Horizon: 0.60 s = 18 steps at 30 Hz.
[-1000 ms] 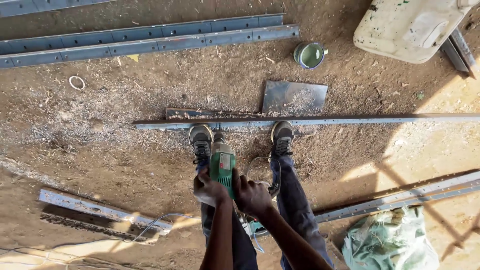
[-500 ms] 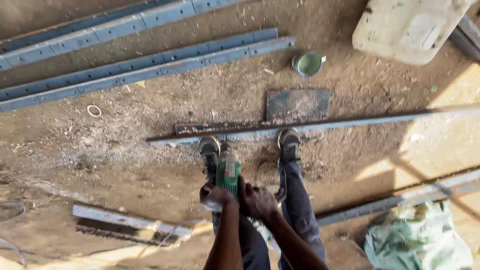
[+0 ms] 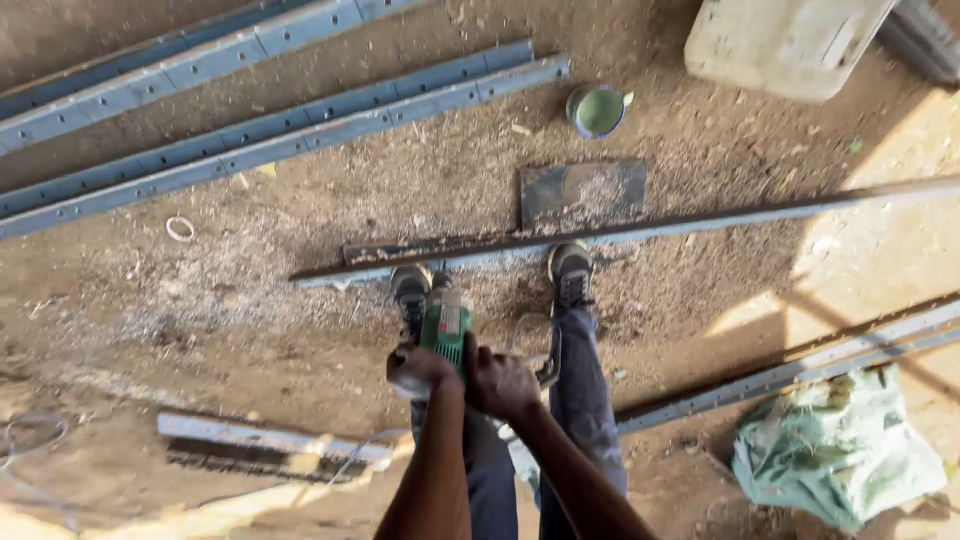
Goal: The person is using a handheld power drill to create a series of holes in long metal beams laid out on the ground.
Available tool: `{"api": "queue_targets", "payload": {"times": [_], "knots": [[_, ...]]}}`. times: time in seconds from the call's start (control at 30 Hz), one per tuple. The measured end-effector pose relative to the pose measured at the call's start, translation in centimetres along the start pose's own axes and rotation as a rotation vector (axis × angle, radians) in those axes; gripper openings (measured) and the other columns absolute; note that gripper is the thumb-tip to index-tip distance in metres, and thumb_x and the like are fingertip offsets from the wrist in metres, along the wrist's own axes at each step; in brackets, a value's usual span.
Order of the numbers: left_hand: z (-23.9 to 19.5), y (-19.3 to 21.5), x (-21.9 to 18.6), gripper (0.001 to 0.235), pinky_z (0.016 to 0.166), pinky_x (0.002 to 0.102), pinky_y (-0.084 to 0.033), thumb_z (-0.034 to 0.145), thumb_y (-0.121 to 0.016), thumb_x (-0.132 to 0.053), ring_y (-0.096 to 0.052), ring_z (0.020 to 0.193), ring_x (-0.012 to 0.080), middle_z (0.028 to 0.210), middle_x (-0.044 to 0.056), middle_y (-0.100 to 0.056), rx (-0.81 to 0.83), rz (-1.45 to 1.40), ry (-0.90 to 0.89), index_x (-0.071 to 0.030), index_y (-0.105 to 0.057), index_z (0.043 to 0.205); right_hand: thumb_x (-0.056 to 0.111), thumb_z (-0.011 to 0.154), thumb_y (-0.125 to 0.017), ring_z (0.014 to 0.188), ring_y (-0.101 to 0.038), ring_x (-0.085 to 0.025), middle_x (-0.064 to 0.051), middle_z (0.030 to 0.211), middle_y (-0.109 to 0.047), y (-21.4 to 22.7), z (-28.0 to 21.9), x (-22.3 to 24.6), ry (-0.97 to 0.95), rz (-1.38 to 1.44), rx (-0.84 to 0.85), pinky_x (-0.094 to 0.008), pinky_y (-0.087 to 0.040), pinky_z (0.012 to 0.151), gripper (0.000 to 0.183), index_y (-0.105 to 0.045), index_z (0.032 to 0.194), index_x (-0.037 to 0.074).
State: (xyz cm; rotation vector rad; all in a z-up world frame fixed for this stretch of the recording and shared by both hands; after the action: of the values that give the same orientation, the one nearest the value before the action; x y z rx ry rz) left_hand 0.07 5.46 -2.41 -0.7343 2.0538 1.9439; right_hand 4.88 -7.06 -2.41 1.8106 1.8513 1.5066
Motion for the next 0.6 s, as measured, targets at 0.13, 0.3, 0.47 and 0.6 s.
{"api": "queue_targets", "payload": {"times": [0.13, 0.3, 0.47, 0.6], "knots": [[2.1, -1.3, 1.9, 0.015, 0.085, 0.046, -0.049, 0.094, -0.066, -0.013, -0.072, 0.085, 0.0354, 0.086, 0.019, -0.069, 0.016, 0.051, 0.011, 0.001, -0.067, 0.092, 0.032, 0.082, -0.061, 0.059, -0.073, -0.041, -0.016, 0.080, -0.064, 0.1, 0.8, 0.3, -0.034, 0.028, 0.014, -0.056, -0.060, 0.049, 0.079, -0.039, 0.146, -0.008], [4.4, -2.1, 3.6, 0.015, 0.080, 0.039, -0.053, 0.095, -0.064, -0.019, -0.073, 0.075, 0.0251, 0.078, 0.012, -0.071, 0.037, 0.205, 0.050, -0.009, -0.069, 0.085, 0.033, 0.089, -0.055, 0.067, -0.074, -0.045, -0.018, 0.083, -0.064, -0.1, 1.5, 1.4, -0.066, 0.120, 0.219, -0.060, -0.060, 0.058, 0.076, -0.033, 0.147, -0.010], [4.0, -1.8, 1.2, 0.021, 0.088, 0.045, -0.052, 0.092, -0.058, -0.018, -0.075, 0.082, 0.0321, 0.076, 0.014, -0.072, 0.085, 0.238, 0.094, -0.007, -0.073, 0.082, 0.031, 0.088, -0.055, 0.057, -0.072, -0.044, -0.017, 0.075, -0.061, -0.3, 1.6, 1.3, -0.039, 0.068, 0.048, -0.058, -0.058, 0.048, 0.071, -0.041, 0.141, -0.013], [3.9, -2.0, 0.0, 0.025, 0.084, 0.043, -0.053, 0.092, -0.057, -0.021, -0.076, 0.079, 0.0280, 0.073, 0.010, -0.073, 0.107, 0.262, 0.116, -0.013, -0.074, 0.077, 0.030, 0.087, -0.057, 0.055, -0.072, -0.040, -0.015, 0.075, -0.060, 1.6, 2.0, 2.3, -0.004, -0.017, -0.022, -0.054, -0.059, 0.048, 0.070, -0.046, 0.140, -0.014]]}}
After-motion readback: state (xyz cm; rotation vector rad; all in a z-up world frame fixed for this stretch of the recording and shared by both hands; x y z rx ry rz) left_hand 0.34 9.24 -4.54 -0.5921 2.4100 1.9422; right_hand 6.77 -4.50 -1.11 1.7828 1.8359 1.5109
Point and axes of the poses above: each hand's wrist, its own z-axis towards the middle knuckle, its own y-axis out of the back of the hand, x = y × z, the point moved 10 cm from there along z, towards the middle knuckle
